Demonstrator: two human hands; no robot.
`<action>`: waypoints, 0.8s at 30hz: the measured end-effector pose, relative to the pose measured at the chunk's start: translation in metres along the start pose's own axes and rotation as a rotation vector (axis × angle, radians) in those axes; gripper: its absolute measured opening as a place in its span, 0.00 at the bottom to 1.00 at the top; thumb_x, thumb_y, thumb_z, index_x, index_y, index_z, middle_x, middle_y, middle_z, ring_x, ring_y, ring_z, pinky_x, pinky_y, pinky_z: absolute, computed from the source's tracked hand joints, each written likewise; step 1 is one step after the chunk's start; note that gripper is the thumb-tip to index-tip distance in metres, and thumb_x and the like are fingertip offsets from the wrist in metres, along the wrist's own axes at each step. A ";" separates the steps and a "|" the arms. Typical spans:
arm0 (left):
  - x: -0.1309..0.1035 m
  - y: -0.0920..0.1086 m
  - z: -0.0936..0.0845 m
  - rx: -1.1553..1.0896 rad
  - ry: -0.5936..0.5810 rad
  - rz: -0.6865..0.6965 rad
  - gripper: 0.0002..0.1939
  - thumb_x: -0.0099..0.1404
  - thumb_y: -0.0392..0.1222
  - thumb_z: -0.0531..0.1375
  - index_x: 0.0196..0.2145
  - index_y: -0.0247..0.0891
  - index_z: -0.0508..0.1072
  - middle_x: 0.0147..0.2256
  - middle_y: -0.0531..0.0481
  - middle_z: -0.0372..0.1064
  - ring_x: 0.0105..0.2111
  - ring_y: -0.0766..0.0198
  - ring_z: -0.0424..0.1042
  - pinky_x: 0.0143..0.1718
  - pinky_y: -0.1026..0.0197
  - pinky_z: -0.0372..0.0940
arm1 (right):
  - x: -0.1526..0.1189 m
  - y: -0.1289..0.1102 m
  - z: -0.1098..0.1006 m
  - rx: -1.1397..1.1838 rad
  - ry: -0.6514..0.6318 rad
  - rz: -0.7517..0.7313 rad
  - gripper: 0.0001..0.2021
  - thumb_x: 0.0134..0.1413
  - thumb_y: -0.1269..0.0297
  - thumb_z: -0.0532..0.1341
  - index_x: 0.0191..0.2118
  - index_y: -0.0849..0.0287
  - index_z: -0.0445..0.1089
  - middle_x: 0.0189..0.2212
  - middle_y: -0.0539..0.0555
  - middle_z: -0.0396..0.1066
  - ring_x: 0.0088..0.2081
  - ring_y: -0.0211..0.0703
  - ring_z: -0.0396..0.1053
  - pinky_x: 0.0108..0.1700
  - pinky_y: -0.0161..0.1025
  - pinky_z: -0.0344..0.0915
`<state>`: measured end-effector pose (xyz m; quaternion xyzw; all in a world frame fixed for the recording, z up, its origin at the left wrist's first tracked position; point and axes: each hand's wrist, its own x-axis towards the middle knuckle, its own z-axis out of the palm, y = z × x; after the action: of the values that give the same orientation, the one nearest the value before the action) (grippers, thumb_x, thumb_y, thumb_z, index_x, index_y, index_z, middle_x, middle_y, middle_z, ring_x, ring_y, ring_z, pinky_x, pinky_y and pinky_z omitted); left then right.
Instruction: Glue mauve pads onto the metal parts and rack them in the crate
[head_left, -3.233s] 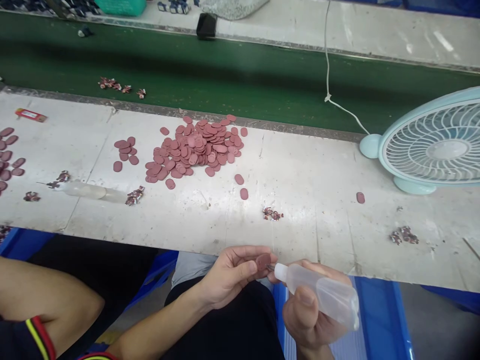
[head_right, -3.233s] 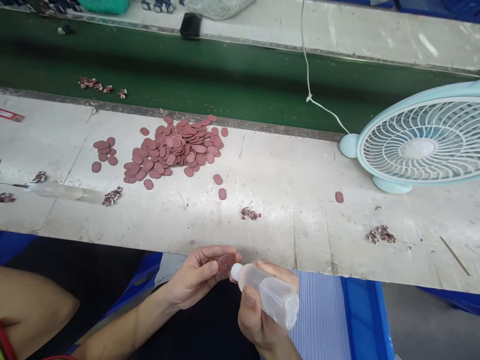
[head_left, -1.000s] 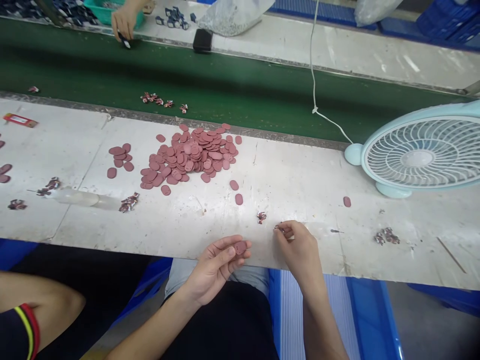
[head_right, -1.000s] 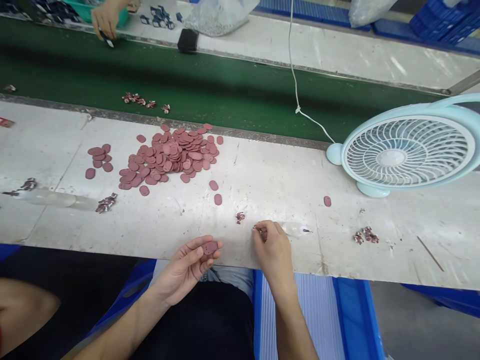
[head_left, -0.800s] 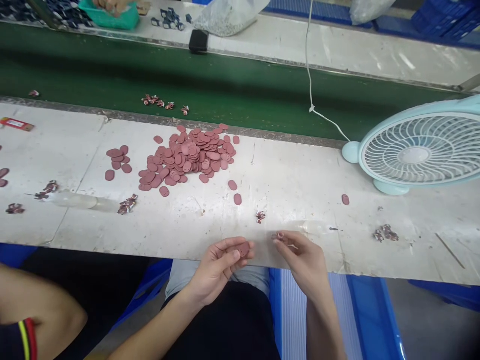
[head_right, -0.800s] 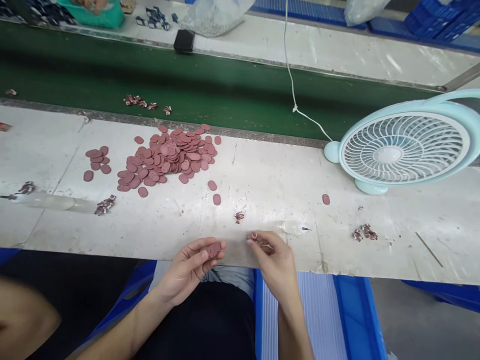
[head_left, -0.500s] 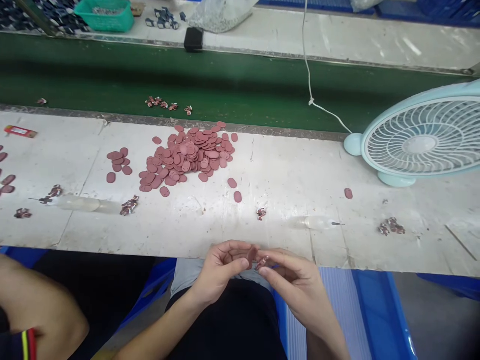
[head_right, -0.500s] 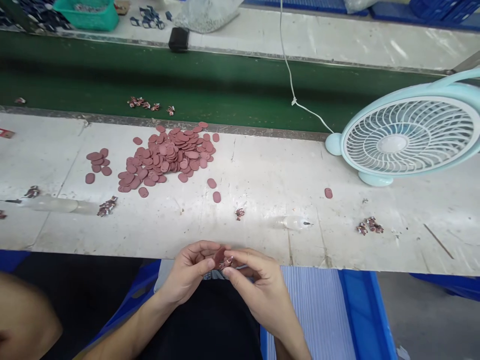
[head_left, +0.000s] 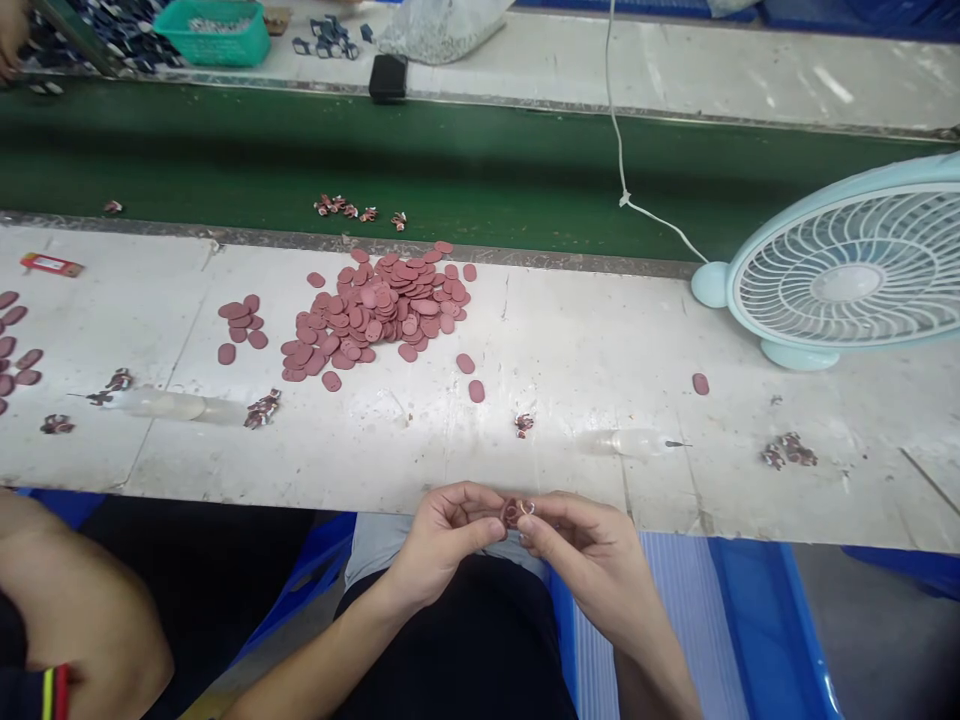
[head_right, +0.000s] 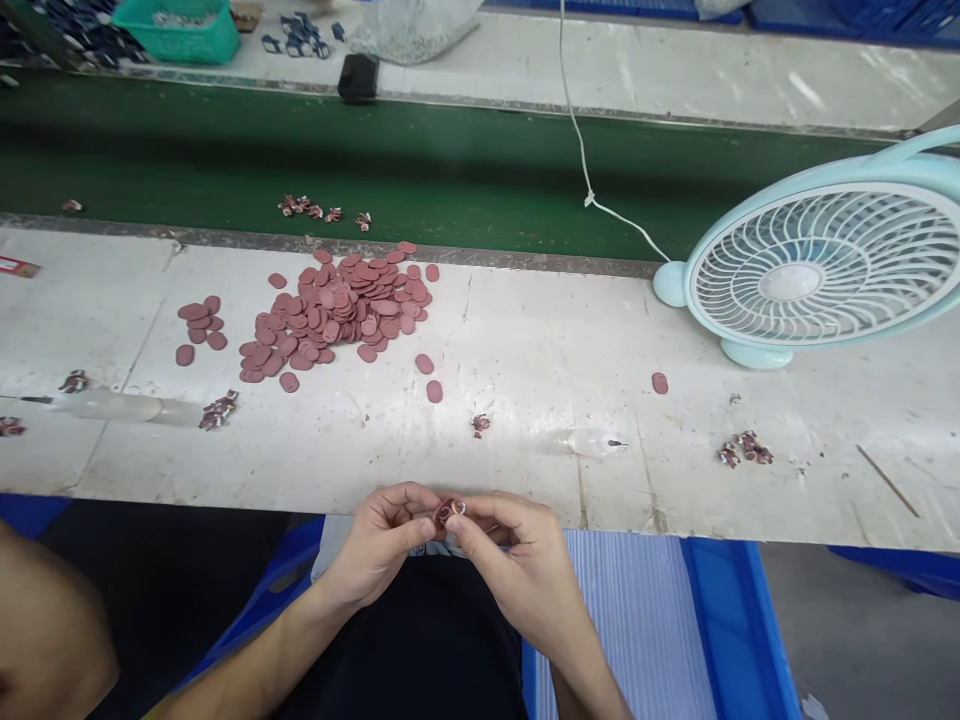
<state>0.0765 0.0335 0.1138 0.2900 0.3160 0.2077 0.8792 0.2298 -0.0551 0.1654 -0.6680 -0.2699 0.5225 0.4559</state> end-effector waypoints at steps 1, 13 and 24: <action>0.000 0.000 0.001 0.007 0.003 0.006 0.04 0.57 0.35 0.69 0.33 0.36 0.80 0.34 0.48 0.81 0.33 0.64 0.77 0.39 0.62 0.70 | 0.000 0.001 0.000 0.006 0.008 0.007 0.10 0.55 0.59 0.66 0.43 0.50 0.79 0.36 0.51 0.79 0.35 0.42 0.76 0.37 0.38 0.75; 0.000 -0.005 0.010 0.002 0.078 0.010 0.06 0.58 0.40 0.69 0.26 0.36 0.80 0.27 0.50 0.78 0.30 0.66 0.73 0.37 0.62 0.68 | 0.001 -0.003 -0.002 -0.105 0.059 -0.050 0.09 0.55 0.59 0.67 0.43 0.48 0.78 0.38 0.50 0.79 0.37 0.44 0.78 0.39 0.41 0.79; 0.000 -0.017 0.018 -0.002 0.112 0.061 0.05 0.61 0.39 0.67 0.28 0.37 0.79 0.33 0.47 0.80 0.36 0.60 0.76 0.45 0.55 0.70 | 0.006 0.014 0.003 0.068 0.097 -0.065 0.06 0.55 0.59 0.66 0.39 0.49 0.78 0.35 0.50 0.79 0.35 0.44 0.77 0.39 0.44 0.79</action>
<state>0.0919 0.0140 0.1137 0.2866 0.3554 0.2504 0.8537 0.2271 -0.0549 0.1497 -0.6675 -0.2511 0.4834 0.5077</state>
